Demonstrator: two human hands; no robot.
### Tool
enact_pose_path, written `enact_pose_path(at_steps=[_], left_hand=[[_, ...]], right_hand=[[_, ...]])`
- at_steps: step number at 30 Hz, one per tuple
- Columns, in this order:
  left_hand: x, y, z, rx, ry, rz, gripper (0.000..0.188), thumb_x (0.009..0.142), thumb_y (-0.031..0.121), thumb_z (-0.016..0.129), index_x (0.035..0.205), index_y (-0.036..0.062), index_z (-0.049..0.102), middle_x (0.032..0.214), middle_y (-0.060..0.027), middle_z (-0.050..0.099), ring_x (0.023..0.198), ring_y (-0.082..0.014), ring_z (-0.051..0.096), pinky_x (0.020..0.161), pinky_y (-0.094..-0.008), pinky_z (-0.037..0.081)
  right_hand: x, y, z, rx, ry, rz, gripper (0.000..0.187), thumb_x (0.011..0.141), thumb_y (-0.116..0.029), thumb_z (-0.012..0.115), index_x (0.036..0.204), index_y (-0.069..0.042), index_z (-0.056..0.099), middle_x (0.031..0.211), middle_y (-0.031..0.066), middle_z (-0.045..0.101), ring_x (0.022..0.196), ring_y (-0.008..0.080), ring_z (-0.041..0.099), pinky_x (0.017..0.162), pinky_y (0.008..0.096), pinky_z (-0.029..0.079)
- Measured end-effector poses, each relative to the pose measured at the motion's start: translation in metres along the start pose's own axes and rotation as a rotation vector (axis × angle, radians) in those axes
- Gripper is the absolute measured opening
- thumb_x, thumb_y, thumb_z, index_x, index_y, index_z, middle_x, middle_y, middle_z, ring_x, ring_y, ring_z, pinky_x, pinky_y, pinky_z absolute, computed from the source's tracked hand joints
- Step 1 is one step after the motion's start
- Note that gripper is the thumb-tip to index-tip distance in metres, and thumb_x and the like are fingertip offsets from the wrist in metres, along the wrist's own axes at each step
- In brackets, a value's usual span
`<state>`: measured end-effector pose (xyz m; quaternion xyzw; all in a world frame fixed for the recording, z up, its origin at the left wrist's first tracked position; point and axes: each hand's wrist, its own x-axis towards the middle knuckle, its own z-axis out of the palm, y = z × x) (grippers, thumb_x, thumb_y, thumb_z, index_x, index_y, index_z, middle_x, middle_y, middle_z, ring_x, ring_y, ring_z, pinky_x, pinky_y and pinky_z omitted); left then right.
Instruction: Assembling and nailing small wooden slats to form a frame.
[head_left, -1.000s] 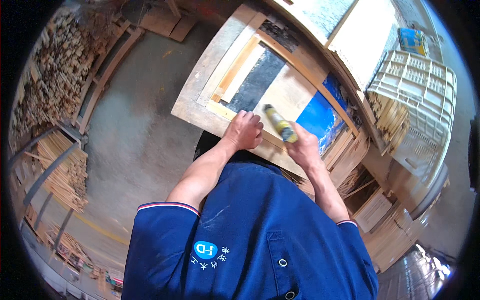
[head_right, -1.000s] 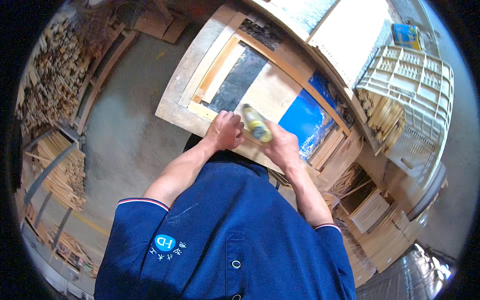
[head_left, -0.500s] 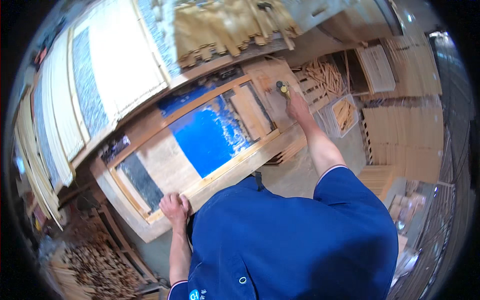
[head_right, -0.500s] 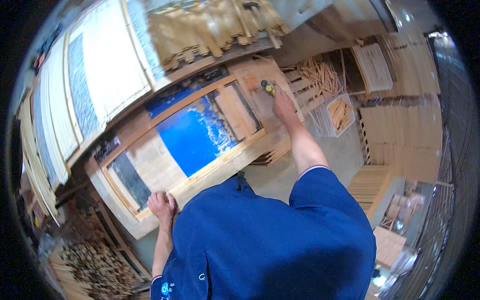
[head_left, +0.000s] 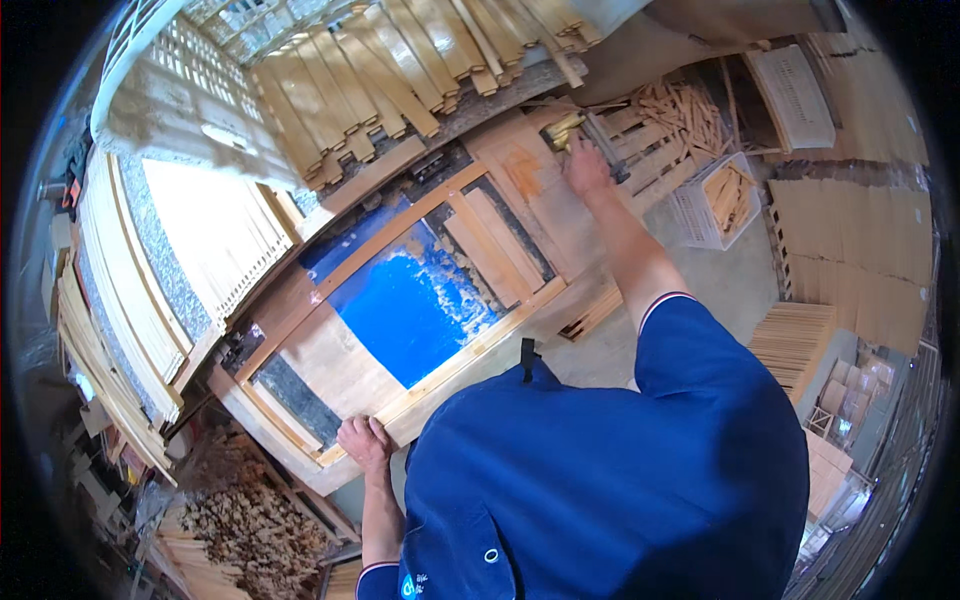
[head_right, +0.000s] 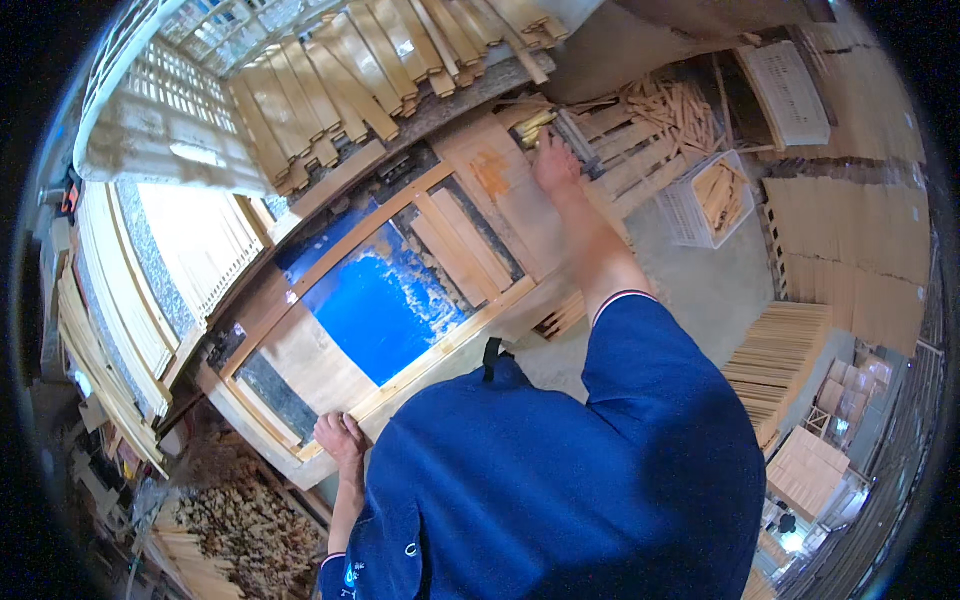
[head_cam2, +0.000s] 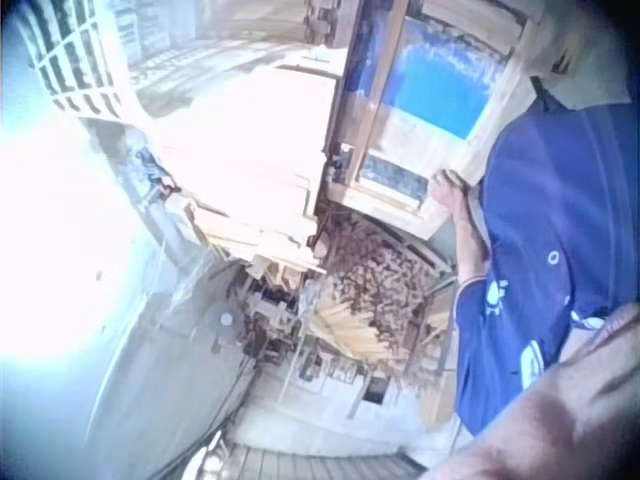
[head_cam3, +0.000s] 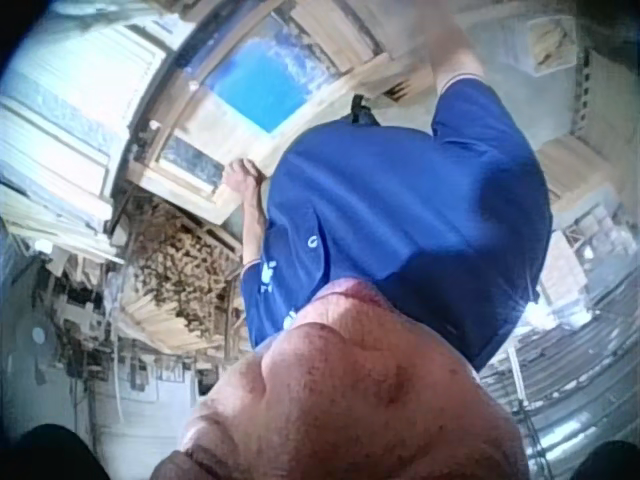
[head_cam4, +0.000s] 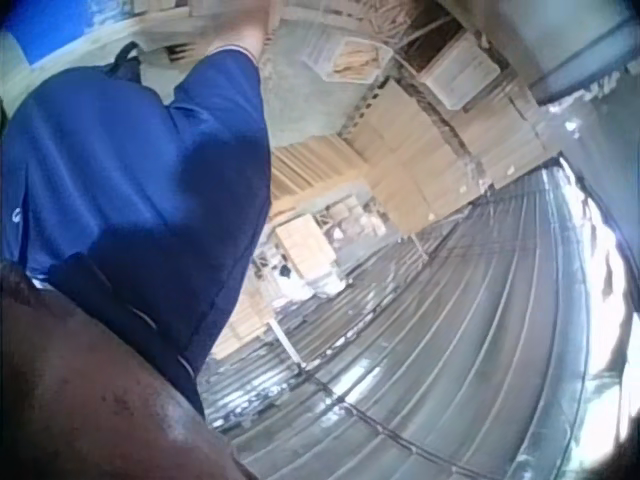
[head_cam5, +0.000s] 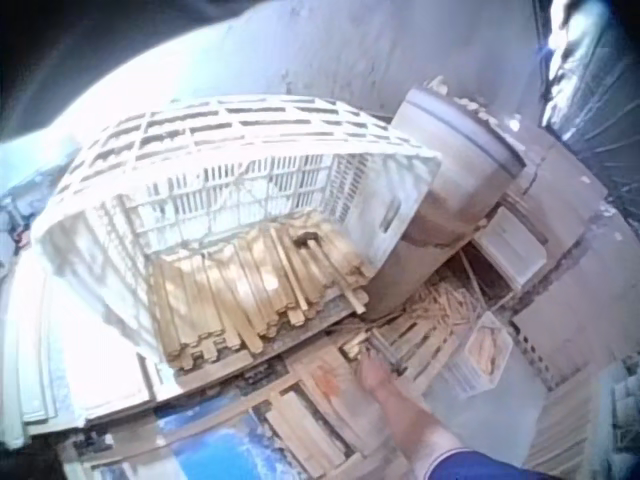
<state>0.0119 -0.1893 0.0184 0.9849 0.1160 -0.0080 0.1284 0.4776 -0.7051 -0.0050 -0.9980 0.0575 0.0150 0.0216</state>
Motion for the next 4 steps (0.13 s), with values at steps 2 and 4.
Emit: enact_pose_path(at_steps=[2, 4], left_hand=[[0.000, -0.002, -0.001, 0.016, -0.017, 0.011, 0.020, 0.088, 0.022, 0.067, 0.100, 0.0074, 0.061, 0.098, -0.0155, 0.057, 0.093, -0.0361, 0.055, 0.082, -0.0491, 0.041], [-0.002, -0.003, -0.002, 0.029, -0.024, -0.002, 0.021, 0.088, 0.023, 0.067, 0.101, 0.0078, 0.062, 0.100, -0.0154, 0.058, 0.094, -0.0357, 0.055, 0.083, -0.0484, 0.042]], right_hand=[[-0.003, -0.016, -0.002, 0.040, 0.127, -0.116, 0.054, 0.089, -0.020, 0.067, 0.139, -0.010, 0.053, 0.121, 0.0184, 0.060, 0.110, 0.0387, 0.061, 0.093, 0.0512, 0.051], [-0.006, -0.031, -0.002, 0.081, 0.264, -0.228, 0.048, 0.086, -0.017, 0.068, 0.133, -0.009, 0.058, 0.120, 0.0184, 0.061, 0.109, 0.0393, 0.061, 0.091, 0.0519, 0.051]])
